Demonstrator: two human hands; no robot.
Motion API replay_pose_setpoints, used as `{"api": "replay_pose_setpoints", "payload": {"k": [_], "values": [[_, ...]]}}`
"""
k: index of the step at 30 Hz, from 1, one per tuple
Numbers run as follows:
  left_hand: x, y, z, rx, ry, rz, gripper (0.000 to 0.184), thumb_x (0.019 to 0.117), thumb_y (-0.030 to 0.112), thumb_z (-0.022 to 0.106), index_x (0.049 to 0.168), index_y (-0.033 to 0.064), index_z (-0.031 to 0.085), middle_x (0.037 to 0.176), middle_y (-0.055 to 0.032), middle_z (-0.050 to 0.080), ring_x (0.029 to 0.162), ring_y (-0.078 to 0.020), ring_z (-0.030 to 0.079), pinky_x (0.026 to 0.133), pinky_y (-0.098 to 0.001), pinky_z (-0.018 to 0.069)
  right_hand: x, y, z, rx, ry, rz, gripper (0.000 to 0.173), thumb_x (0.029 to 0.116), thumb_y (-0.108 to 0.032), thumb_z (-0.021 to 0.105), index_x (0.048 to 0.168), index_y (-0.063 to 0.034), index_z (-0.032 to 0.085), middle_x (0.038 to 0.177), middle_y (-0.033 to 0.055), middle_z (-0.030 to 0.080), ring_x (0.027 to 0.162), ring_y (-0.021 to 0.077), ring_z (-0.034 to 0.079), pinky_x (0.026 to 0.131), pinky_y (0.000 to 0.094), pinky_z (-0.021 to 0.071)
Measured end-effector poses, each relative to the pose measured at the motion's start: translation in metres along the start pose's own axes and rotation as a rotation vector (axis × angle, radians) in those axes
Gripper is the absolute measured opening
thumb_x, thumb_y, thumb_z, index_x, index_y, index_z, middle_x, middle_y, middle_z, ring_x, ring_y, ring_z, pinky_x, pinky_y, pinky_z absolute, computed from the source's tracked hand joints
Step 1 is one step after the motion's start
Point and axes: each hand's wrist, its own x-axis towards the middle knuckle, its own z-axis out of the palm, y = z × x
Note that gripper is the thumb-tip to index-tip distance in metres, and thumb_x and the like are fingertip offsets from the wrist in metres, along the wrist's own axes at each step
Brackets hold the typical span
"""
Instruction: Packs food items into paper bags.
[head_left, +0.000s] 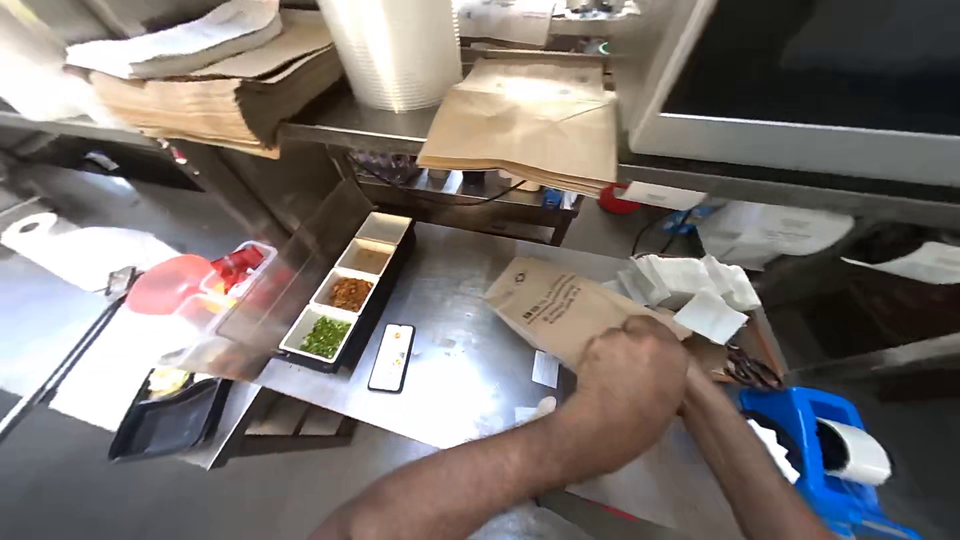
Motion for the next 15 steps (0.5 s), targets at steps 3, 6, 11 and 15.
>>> {"api": "replay_pose_setpoints", "payload": {"k": [3,6,11,15], "values": [[0.002,-0.035,-0.013,-0.147,0.007,-0.11,0.027,0.0953,0.011,0.067,0.122,0.0043,0.068,0.106,-0.0162,0.069,0.085,-0.0324,0.072,0.067,-0.0498,0.0599,0.001,-0.066,0.009,-0.497,-0.15,0.051,0.022,0.1042,-0.007,0.055,0.114,0.0109,0.062,0.105,0.0207,0.063,0.093,0.0237,0.058,0.087,0.0431,0.0477],[-0.004,-0.096,-0.024,-0.258,0.016,-0.236,0.034,0.1017,0.014,0.056,0.134,0.0112,0.065,0.112,-0.0175,0.071,0.094,-0.0365,0.071,0.075,-0.0573,0.0592,0.053,-0.067,0.04,-0.651,-0.376,-0.136,0.027,0.1059,-0.023,0.055,0.112,-0.0002,0.067,0.099,0.0179,0.066,0.09,0.0278,0.063,0.082,0.0521,0.051],[-0.022,-0.192,-0.026,-0.299,0.01,-0.366,0.032,0.1047,0.02,0.052,0.133,0.015,0.067,0.107,-0.019,0.073,0.095,-0.0407,0.071,0.075,-0.0637,0.0564,0.11,-0.056,0.118,-0.811,-0.621,-0.121,0.034,0.1073,-0.027,0.052,0.132,-0.005,0.061,0.117,0.0199,0.066,0.105,0.031,0.064,0.093,0.0539,0.0507],[-0.03,-0.235,-0.028,-0.425,0.042,-0.384,0.032,0.1026,0.016,0.056,0.132,0.0146,0.068,0.11,-0.0171,0.073,0.098,-0.0383,0.071,0.079,-0.0627,0.056,0.117,-0.059,0.173,-0.925,-0.701,-0.102,0.029,0.1064,-0.022,0.053,0.117,0.002,0.065,0.103,0.0186,0.064,0.092,0.0272,0.061,0.084,0.0484,0.0489]]}}
